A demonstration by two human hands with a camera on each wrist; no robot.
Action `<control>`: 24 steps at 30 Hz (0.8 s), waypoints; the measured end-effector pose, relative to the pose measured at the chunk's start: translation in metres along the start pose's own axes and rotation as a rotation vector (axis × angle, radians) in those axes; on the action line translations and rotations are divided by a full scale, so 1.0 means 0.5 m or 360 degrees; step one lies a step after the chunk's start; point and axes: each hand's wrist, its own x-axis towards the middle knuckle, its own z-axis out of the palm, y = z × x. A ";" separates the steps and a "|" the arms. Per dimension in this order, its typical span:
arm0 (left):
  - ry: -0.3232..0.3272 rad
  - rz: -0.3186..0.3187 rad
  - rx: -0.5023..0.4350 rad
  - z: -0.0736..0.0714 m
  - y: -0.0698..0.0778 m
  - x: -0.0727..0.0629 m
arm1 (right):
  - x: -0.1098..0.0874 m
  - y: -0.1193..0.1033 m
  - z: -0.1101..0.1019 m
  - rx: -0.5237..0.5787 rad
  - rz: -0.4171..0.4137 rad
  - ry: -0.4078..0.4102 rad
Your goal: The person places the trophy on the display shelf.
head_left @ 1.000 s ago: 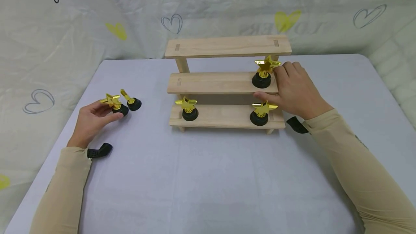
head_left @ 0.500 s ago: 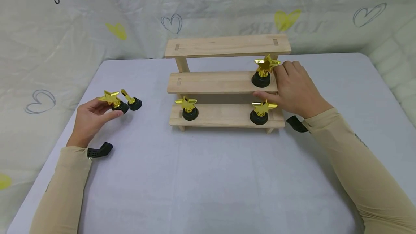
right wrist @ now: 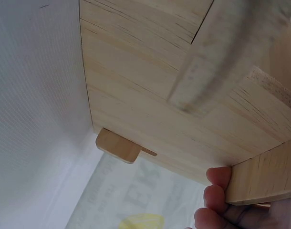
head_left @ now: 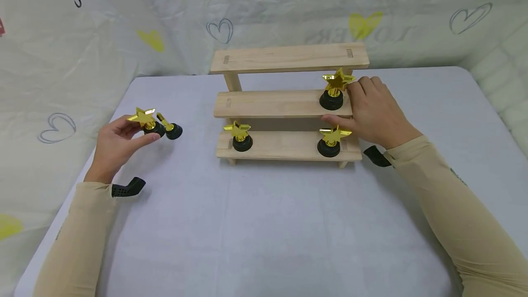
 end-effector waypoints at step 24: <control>-0.0043 0.0136 -0.0036 0.058 0.089 0.011 | 0.000 0.002 -0.003 -0.0015 0.0009 -0.0054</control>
